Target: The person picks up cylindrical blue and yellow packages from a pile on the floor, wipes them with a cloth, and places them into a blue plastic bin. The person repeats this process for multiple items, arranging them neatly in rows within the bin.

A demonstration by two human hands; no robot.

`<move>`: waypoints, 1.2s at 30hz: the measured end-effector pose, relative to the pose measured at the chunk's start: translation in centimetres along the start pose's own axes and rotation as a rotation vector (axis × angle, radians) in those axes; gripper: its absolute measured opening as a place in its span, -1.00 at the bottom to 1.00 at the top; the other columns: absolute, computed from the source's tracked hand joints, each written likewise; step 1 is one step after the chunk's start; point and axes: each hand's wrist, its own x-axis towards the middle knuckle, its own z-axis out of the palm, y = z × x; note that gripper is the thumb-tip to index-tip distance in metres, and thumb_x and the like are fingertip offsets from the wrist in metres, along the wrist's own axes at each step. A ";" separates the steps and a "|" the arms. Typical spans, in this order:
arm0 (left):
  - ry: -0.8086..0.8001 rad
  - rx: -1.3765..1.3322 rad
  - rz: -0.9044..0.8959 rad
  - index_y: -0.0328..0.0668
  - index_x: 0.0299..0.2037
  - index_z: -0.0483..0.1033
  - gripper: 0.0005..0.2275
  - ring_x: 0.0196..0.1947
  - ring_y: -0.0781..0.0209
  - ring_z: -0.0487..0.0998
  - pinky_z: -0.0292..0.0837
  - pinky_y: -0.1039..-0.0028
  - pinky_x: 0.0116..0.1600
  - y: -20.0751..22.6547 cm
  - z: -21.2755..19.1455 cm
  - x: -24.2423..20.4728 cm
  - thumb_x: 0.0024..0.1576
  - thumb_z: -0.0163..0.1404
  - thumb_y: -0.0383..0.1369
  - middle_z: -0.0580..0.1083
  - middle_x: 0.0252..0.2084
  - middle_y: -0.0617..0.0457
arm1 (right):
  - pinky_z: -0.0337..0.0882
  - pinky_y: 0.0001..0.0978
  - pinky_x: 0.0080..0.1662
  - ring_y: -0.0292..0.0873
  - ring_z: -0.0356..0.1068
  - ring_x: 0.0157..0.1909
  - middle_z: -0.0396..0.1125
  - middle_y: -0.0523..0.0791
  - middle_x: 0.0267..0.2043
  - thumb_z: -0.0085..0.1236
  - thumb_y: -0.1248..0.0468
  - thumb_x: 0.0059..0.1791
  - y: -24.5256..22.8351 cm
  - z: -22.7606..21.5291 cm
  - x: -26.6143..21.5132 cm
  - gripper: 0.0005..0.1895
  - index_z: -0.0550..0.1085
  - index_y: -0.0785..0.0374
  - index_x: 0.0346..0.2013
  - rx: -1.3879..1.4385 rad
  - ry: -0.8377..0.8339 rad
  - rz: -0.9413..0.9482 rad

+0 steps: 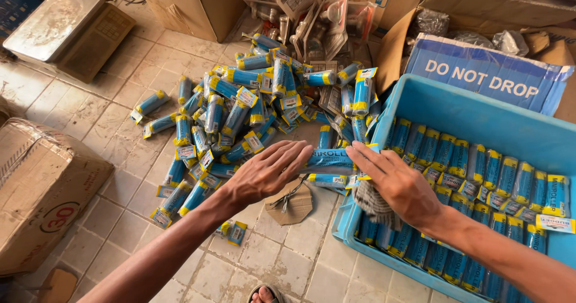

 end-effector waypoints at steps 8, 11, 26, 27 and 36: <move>0.042 0.108 0.092 -0.40 0.02 0.50 -0.76 -0.12 0.00 0.61 0.53 0.27 0.06 0.1 -1.5 1.2 0.19 -0.11 -0.51 0.53 -0.12 -0.28 | 0.34 -0.01 0.17 -0.12 0.42 0.09 0.50 -0.03 -0.01 0.17 0.09 -0.06 1.5 -0.8 1.4 -0.62 0.53 0.10 0.02 1.104 -0.263 0.788; 0.067 0.143 0.130 -0.35 0.00 0.52 -0.77 -0.08 0.01 0.60 0.52 0.26 0.08 0.4 -1.8 1.6 0.19 -0.10 -0.51 0.53 -0.08 -0.26 | 0.07 0.13 0.31 -0.04 0.21 0.30 0.40 0.00 0.14 0.18 0.02 -0.07 0.6 -2.0 1.9 -0.60 0.54 0.14 -0.02 1.187 -0.311 0.872; 0.005 0.220 0.096 -0.45 -0.04 0.51 -0.78 -0.16 -0.04 0.58 0.53 0.26 0.05 -0.7 -0.6 -0.2 0.22 -0.19 -0.54 0.50 -0.16 -0.29 | 0.33 0.11 0.09 0.15 0.41 -0.03 0.42 0.22 -0.10 0.09 0.06 0.02 1.9 -4.7 2.4 -0.55 0.49 0.38 0.01 1.156 -0.418 1.212; -0.011 0.229 0.087 -0.46 -0.04 0.50 -0.78 -0.17 -0.03 0.58 0.53 0.27 0.04 -0.7 -0.5 -0.3 0.23 -0.20 -0.53 0.49 -0.17 -0.28 | 0.41 0.08 -0.03 0.14 0.44 -0.18 0.44 0.20 -0.24 0.05 0.04 0.07 2.1 -5.3 2.6 -0.54 0.51 0.45 -0.09 1.100 -0.380 1.250; 0.002 0.142 0.118 -0.44 -0.22 0.55 -0.85 -0.27 -0.02 0.60 0.57 0.21 -0.01 1.5 0.3 2.5 0.16 -0.10 -0.53 0.49 -0.33 -0.24 | -0.17 -0.02 0.43 -0.06 -0.01 0.43 0.06 0.05 0.40 -0.20 0.00 0.07 -5.8 -0.6 2.9 -0.37 0.09 0.20 0.38 0.038 0.061 -0.003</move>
